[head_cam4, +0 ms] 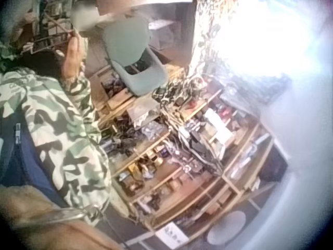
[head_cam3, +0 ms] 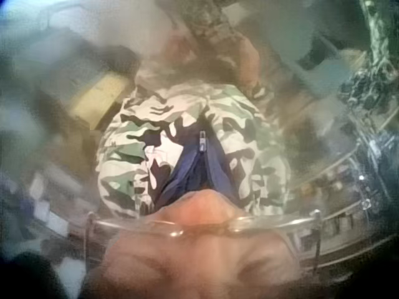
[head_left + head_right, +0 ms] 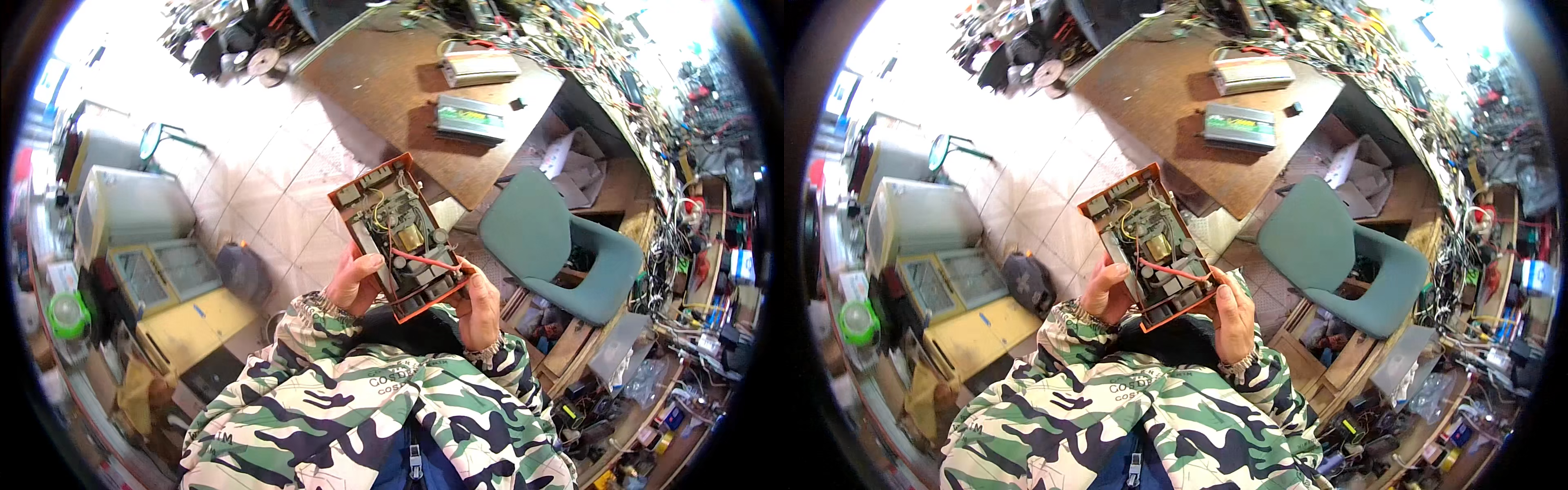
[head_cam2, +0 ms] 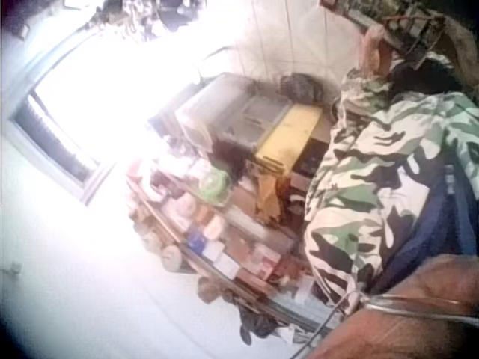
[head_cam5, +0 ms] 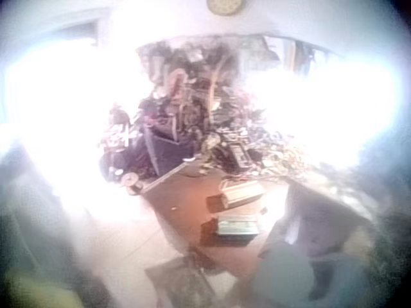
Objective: The person holds an open electronic device with visible internal components and wires. They manipulate the wires and components with their hands, occasionally picking up a small black object from the cluttered workbench to interact with the device.
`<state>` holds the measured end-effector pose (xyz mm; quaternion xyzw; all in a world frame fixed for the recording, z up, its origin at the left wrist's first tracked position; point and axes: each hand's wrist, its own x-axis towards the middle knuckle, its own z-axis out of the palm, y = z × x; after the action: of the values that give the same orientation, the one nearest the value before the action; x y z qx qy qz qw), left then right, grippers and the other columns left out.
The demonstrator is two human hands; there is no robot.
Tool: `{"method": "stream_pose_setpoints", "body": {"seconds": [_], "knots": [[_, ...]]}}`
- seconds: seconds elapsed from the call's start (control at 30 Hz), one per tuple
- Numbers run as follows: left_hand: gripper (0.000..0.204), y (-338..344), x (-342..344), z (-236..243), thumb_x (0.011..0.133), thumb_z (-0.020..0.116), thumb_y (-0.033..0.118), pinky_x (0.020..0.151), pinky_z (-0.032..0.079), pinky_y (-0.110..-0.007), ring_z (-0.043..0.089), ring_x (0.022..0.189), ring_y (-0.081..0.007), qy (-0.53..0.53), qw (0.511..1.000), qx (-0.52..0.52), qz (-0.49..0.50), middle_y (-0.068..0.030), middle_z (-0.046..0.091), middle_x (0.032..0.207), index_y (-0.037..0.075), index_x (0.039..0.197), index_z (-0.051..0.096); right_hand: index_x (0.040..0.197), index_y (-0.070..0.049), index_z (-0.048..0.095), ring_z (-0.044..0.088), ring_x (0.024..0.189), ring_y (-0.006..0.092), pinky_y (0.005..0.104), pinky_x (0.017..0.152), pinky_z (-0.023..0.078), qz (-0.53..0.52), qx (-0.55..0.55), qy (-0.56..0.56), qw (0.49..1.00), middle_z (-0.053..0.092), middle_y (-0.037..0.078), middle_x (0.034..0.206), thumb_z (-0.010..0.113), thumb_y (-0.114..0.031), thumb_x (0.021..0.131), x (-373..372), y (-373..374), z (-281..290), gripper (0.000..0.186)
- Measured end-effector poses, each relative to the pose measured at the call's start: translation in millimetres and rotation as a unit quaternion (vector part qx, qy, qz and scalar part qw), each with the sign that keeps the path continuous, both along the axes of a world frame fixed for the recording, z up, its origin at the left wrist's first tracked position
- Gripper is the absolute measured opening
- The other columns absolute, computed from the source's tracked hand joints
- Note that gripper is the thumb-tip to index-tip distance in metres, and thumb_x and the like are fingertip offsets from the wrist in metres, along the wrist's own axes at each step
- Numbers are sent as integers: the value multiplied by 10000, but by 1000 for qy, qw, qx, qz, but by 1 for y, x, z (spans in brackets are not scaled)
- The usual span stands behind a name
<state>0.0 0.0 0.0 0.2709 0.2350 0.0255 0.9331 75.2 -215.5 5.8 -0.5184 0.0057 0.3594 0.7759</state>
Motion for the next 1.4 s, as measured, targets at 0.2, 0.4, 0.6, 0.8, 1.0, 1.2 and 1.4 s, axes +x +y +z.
{"method": "stream_pose_setpoints", "body": {"seconds": [0.2,0.4,0.6,0.8,1.0,1.2,1.4], "knots": [[726,-9,113,-5,844,629,135,1083,471,-506,553,1284,-318,-15,1000,-16,-4,-160,533,1402,24,1493,323,1420,71,455,658,1113,237,389,938,568,-48,32,18,998,623,149,1251,486,-356,1063,105,-7,-2,558],[756,-24,202,-30,816,680,167,1057,491,-509,572,1266,-299,-4,998,-49,29,-159,548,1391,32,1482,348,1413,78,457,642,1131,230,380,963,545,20,-30,-45,998,615,157,1271,498,-362,1050,223,-22,-25,572],[723,-34,263,-24,811,664,98,1037,506,-500,588,1236,-293,9,994,-68,82,-137,561,1373,51,1470,373,1417,74,461,653,1134,261,427,958,550,68,-18,-20,997,620,180,1281,484,-417,1051,304,-24,-16,613],[724,-37,301,-13,804,664,97,1024,519,-487,589,1234,-288,-6,995,-31,97,-138,558,1373,40,1466,374,1434,52,461,642,1115,260,443,929,544,54,46,83,994,594,178,1342,387,-526,1055,346,-20,-22,695],[741,-44,323,2,789,653,99,1002,544,-486,601,1225,-305,-40,994,22,96,-159,562,1373,17,1469,371,1441,13,474,638,1127,251,434,934,542,19,77,108,991,616,136,1310,370,-548,1057,361,-22,-17,688],[744,-43,316,3,782,653,98,1008,546,-496,608,1224,-322,-55,994,39,84,-170,565,1376,10,1468,378,1437,2,477,641,1125,239,421,944,541,16,87,111,990,622,113,1290,383,-542,1056,352,-25,-23,671],[740,-45,307,2,771,635,66,1022,538,-511,595,1242,-334,-60,992,44,97,-179,564,1375,9,1464,385,1411,7,480,643,1130,243,401,951,536,8,126,119,985,622,129,1285,445,-428,1059,341,-31,-25,561]]}}
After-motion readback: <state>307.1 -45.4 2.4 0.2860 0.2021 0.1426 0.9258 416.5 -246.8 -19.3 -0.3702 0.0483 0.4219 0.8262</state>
